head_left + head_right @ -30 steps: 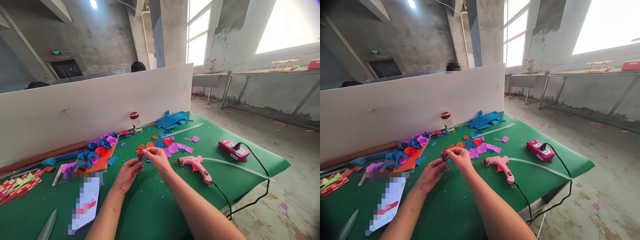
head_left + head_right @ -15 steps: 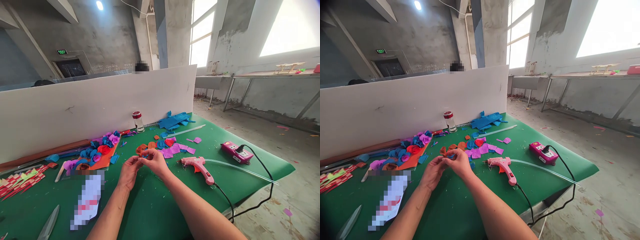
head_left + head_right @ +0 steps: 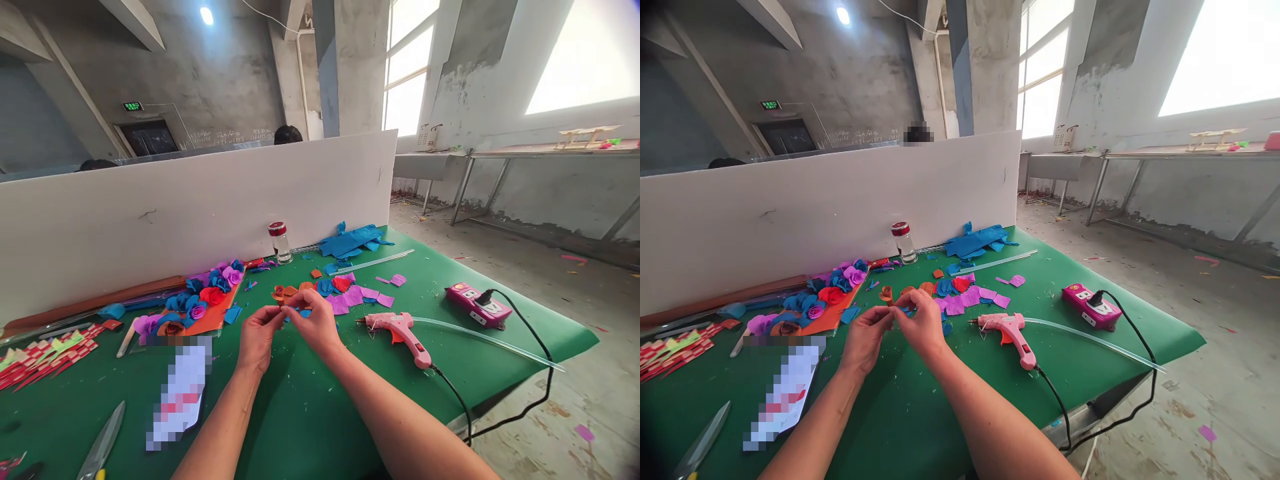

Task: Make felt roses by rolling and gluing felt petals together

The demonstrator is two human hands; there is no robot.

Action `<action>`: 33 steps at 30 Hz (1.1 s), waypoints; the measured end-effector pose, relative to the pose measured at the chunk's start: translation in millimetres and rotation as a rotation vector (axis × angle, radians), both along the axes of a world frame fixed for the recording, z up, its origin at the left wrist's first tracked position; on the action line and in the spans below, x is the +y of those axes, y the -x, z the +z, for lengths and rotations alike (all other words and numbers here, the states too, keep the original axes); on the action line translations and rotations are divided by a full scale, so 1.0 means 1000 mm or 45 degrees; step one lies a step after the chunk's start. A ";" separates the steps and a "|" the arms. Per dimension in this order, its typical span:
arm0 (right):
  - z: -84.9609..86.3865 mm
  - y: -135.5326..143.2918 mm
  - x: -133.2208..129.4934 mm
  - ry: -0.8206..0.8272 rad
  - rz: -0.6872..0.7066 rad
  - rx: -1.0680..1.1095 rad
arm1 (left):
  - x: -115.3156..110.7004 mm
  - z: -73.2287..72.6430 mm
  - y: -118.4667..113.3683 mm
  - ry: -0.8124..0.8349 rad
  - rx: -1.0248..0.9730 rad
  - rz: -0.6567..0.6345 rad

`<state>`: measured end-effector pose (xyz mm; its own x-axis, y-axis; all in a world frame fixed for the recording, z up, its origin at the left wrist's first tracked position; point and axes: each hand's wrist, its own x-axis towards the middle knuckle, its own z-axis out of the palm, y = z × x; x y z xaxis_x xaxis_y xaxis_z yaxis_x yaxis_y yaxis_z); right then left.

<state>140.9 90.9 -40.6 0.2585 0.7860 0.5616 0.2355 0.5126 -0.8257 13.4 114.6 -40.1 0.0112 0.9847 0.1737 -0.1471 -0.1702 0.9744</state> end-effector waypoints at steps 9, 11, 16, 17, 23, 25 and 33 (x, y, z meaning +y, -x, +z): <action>0.001 -0.007 -0.001 -0.360 -0.283 -0.425 | -0.004 0.003 0.000 -0.003 0.030 -0.033; 0.000 -0.007 -0.001 -0.387 -0.326 -0.519 | -0.005 0.004 0.000 -0.006 0.070 -0.004; -0.002 -0.006 0.001 -0.381 -0.392 -0.666 | -0.006 0.002 -0.001 -0.015 0.095 0.041; -0.002 -0.006 0.001 -0.381 -0.409 -0.677 | -0.006 0.002 -0.001 -0.012 0.088 0.031; -0.003 -0.007 0.001 -0.423 -0.453 -0.691 | -0.007 0.002 -0.002 0.046 0.052 -0.030; -0.003 -0.008 0.002 -0.429 -0.462 -0.689 | -0.008 0.002 -0.002 0.067 0.041 -0.046; -0.003 -0.007 0.003 -0.444 -0.490 -0.671 | -0.008 0.000 -0.001 0.098 0.021 -0.109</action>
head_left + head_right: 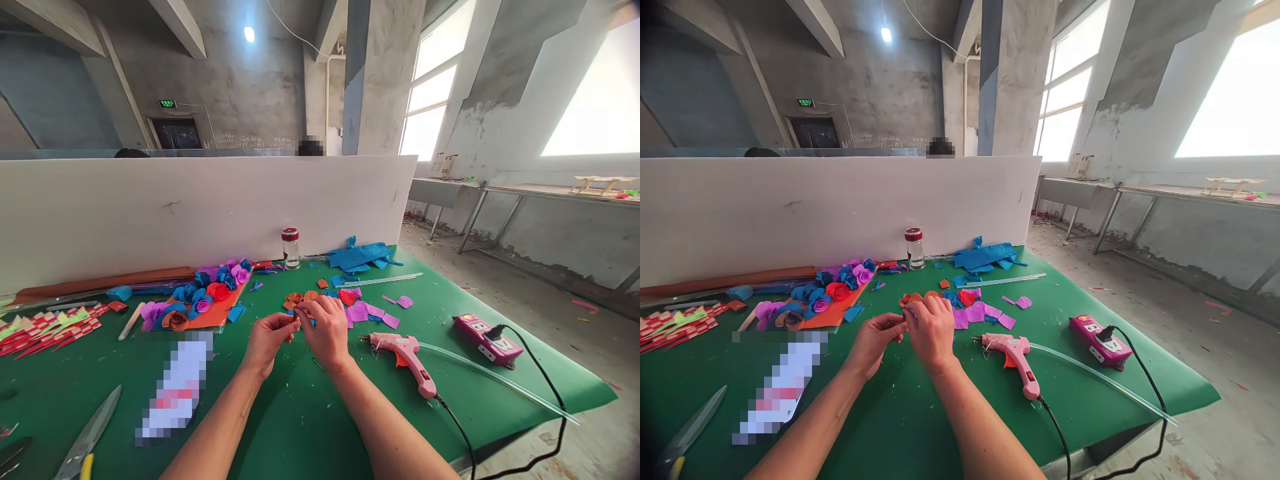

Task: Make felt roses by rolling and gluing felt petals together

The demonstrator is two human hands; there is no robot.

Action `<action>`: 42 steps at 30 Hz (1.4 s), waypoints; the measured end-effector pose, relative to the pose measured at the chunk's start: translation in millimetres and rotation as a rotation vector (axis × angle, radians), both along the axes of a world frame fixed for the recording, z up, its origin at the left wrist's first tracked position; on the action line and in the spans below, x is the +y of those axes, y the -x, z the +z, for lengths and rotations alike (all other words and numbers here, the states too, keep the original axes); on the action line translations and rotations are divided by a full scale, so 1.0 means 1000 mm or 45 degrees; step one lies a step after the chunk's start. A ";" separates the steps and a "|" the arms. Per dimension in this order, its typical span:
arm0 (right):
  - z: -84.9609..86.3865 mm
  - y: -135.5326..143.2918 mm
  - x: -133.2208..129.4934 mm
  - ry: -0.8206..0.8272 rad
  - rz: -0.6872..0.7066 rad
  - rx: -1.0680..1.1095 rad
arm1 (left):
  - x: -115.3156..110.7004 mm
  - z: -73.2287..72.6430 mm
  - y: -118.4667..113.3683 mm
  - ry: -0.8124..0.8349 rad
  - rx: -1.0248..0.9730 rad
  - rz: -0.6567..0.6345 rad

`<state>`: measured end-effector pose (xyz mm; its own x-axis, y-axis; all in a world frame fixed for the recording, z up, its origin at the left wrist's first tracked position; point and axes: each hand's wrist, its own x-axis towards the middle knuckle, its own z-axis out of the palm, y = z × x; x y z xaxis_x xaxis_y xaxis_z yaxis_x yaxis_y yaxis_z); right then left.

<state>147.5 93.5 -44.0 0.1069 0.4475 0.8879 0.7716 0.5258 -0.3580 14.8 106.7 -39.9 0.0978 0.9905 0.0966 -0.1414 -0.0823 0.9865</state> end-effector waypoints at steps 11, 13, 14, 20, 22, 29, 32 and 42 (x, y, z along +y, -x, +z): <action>0.000 0.001 0.000 0.065 0.019 0.047 | 0.000 0.000 0.001 -0.020 0.025 -0.022; 0.000 0.002 0.000 0.071 0.020 0.048 | 0.000 0.000 0.001 -0.008 0.015 -0.030; 0.000 0.002 0.000 0.072 0.022 0.047 | 0.000 -0.001 0.001 0.000 0.011 -0.034; 0.001 0.002 -0.001 0.076 0.031 0.042 | 0.000 -0.002 0.001 0.019 0.022 -0.048; 0.003 0.002 -0.003 0.087 0.034 0.052 | 0.001 -0.002 0.001 0.023 0.024 -0.057; 0.011 -0.002 -0.007 0.176 0.153 0.433 | 0.006 -0.004 0.007 -0.164 0.077 0.040; 0.009 -0.004 -0.004 0.310 0.301 0.671 | 0.009 -0.005 0.011 -0.313 0.158 0.078; 0.002 0.003 0.002 0.467 0.641 0.684 | 0.015 -0.006 0.012 -0.104 -0.103 0.084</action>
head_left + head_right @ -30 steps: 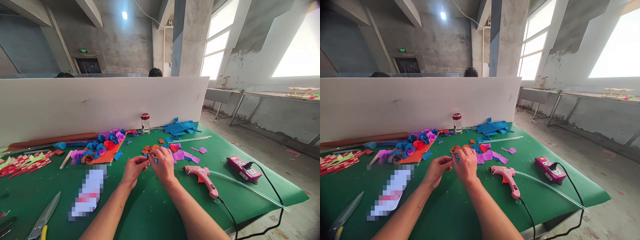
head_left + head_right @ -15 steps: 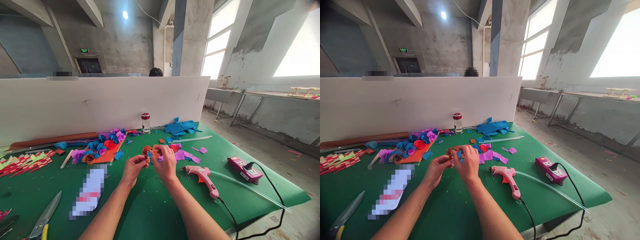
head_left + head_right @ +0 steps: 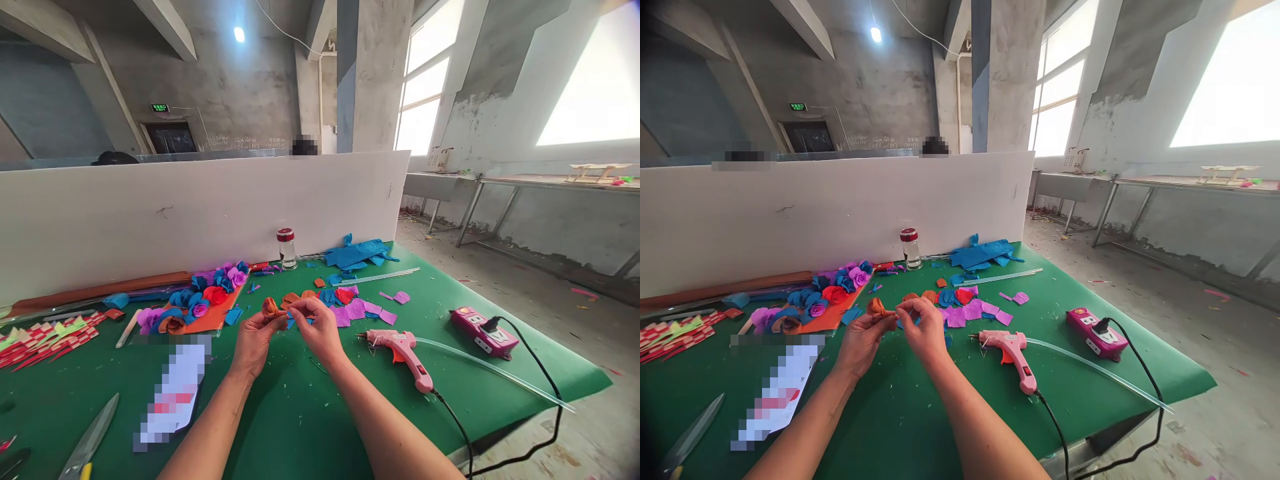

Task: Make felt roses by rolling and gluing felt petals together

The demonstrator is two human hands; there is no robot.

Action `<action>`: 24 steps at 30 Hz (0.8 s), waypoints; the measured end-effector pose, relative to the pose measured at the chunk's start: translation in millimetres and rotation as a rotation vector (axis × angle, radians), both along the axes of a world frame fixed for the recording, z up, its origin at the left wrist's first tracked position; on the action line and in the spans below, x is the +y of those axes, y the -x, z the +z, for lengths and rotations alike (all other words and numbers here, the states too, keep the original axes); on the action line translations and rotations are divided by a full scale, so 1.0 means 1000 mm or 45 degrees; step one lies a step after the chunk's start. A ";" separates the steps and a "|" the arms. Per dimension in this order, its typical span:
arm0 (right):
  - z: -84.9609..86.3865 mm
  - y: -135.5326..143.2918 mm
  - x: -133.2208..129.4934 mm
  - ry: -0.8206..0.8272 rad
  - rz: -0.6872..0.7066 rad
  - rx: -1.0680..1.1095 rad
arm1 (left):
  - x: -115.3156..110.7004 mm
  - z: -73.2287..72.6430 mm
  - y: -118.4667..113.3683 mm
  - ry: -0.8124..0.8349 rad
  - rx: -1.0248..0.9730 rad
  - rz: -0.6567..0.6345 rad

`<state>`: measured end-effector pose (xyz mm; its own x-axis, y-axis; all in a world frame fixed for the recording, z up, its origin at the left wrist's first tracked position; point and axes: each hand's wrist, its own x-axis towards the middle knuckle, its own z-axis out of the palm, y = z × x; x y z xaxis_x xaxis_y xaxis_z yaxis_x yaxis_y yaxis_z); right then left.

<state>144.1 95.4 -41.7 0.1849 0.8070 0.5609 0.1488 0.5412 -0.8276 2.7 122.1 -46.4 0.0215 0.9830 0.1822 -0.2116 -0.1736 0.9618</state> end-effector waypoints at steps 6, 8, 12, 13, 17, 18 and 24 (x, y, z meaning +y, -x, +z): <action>0.004 -0.005 0.001 0.016 0.041 0.065 | -0.003 0.000 0.000 -0.155 0.235 -0.045; 0.006 -0.010 0.001 0.048 0.100 0.114 | -0.002 -0.001 0.001 -0.251 0.325 -0.022; 0.011 -0.018 0.000 0.186 0.232 0.183 | 0.001 -0.002 0.006 -0.479 0.480 0.005; 0.012 -0.020 -0.001 0.213 0.273 0.190 | 0.002 -0.002 0.007 -0.520 0.513 0.007; 0.016 -0.024 -0.004 0.273 0.396 0.145 | 0.004 -0.001 0.009 -0.584 0.562 0.021; 0.017 -0.025 -0.005 0.283 0.397 0.129 | 0.004 0.000 0.009 -0.585 0.569 0.018; 0.018 -0.024 -0.005 0.313 0.293 0.031 | 0.002 0.000 0.008 -0.570 0.650 -0.039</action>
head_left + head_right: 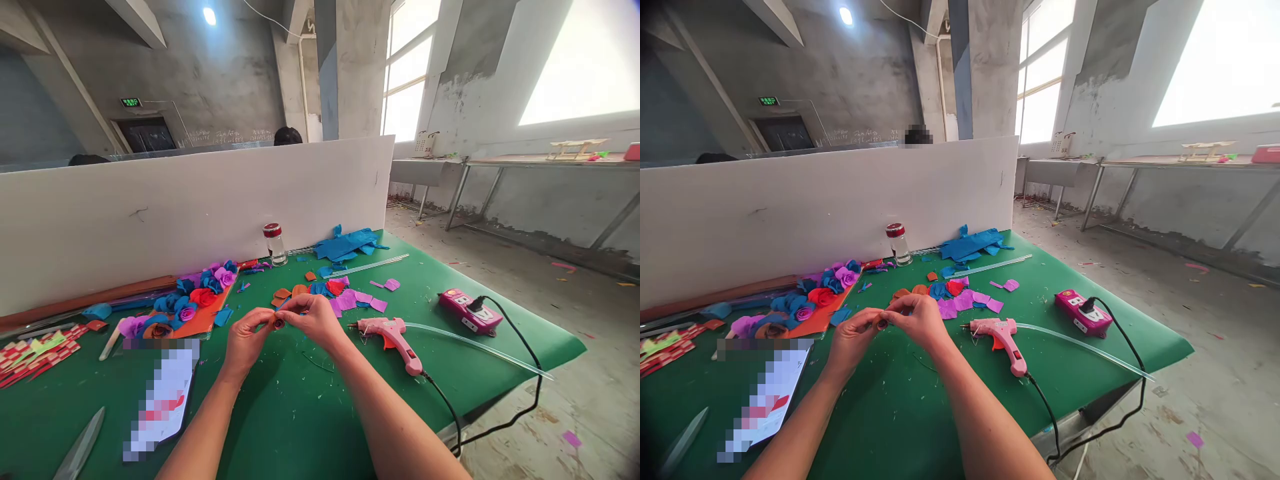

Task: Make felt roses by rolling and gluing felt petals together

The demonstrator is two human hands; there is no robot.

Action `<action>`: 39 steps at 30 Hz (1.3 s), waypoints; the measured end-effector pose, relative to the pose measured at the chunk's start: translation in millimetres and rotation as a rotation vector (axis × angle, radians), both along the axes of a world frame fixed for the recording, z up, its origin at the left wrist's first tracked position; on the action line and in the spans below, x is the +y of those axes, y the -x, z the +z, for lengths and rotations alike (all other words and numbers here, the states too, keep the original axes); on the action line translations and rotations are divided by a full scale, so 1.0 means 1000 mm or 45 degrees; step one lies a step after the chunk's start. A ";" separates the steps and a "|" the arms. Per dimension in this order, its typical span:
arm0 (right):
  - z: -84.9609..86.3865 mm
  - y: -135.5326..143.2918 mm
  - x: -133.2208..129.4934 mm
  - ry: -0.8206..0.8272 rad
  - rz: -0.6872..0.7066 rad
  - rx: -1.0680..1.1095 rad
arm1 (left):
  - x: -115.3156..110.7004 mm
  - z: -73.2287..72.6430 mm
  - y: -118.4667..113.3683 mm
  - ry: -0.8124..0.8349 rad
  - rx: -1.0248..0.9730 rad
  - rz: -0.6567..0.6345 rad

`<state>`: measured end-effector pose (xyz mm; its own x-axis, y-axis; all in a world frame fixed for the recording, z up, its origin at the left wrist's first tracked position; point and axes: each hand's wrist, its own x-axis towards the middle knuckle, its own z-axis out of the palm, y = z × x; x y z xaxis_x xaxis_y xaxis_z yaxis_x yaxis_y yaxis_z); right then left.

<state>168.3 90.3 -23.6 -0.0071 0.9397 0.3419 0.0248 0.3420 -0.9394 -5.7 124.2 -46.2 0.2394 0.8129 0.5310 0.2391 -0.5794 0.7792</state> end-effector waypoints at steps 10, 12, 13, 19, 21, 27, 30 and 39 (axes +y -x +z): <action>0.003 0.000 -0.002 -0.020 -0.094 -0.134 | -0.001 0.001 0.000 0.051 0.000 -0.013; 0.005 0.000 -0.003 -0.011 -0.112 -0.144 | -0.001 0.002 -0.001 0.071 -0.025 -0.002; 0.005 0.000 -0.003 -0.009 -0.116 -0.144 | -0.001 0.002 -0.001 0.086 -0.040 0.006; -0.001 0.000 0.003 -0.008 -0.075 -0.038 | 0.000 0.001 -0.003 0.242 -0.154 0.010; -0.002 -0.001 0.004 0.016 -0.059 0.004 | 0.000 0.000 -0.002 0.271 -0.180 0.014; 0.001 -0.001 0.001 -0.003 -0.045 0.008 | -0.001 0.001 -0.002 0.275 -0.211 0.041; 0.001 0.001 -0.001 -0.035 -0.065 -0.035 | -0.002 0.003 -0.003 0.256 -0.213 0.035; 0.007 -0.002 -0.002 0.033 -0.003 0.145 | 0.003 -0.004 -0.002 0.296 -0.264 0.068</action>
<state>170.6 88.0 -16.1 0.0325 0.9482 0.3160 -0.0820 0.3176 -0.9447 -3.6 127.5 -49.9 0.0988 0.9266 0.3627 0.0863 -0.3711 0.9246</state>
